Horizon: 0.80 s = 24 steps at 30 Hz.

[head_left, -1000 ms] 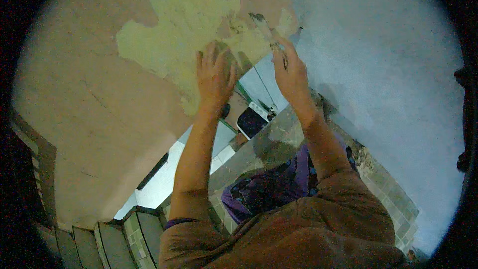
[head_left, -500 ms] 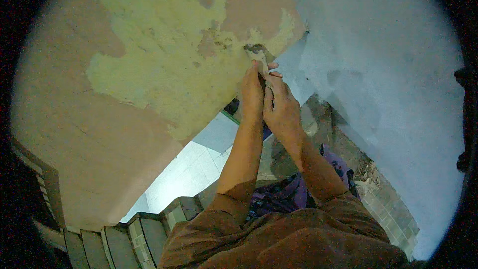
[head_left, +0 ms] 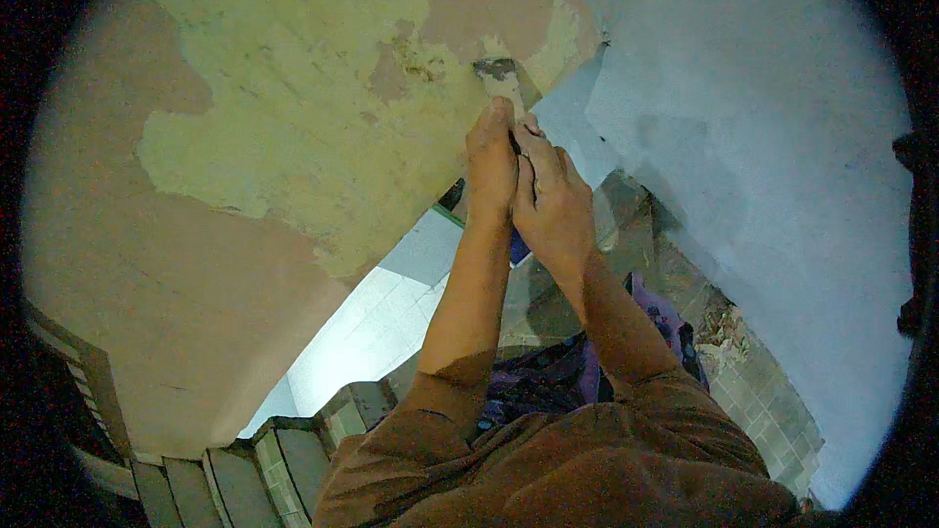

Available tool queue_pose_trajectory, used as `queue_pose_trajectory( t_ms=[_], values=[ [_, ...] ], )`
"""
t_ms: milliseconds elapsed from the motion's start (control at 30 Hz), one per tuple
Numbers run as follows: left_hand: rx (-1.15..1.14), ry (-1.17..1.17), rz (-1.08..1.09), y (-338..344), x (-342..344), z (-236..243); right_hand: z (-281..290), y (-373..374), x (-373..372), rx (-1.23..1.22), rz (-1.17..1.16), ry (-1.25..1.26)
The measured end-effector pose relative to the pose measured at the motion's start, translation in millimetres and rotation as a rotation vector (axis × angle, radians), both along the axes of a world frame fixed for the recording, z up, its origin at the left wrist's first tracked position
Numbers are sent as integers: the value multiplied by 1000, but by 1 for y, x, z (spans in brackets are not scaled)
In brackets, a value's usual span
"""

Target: The person applies plaster to a wall using a trowel, smoothing the surface with repeated strokes. The person occasionally uses their hand to feel the wall texture while continuing to spread the material.

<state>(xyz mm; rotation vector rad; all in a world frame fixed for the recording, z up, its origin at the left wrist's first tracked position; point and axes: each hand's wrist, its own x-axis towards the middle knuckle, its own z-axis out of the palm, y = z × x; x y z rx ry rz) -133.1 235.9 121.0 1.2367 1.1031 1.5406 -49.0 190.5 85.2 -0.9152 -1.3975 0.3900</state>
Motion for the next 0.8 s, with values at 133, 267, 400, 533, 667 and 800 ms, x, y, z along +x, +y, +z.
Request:
queue_pose_trajectory(
  t_ms=[133,267,400,533,667,800],
  values=[
    [19,127,62,3,-5,-4,1,1,-2,8,-5,11],
    [94,186,63,18,-12,-6,-1,6,-4,25,-31,0],
    [211,411,199,16,-14,-10,-1,6,-5,-5,-16,-17],
    [153,283,129,17,-15,-6,3,8,-7,-4,-16,-22],
    [192,403,165,26,-19,-3,5,12,-9,-4,-54,-38],
    [97,303,137,26,-22,-9,4,12,-9,-30,-24,-44]
  ],
)
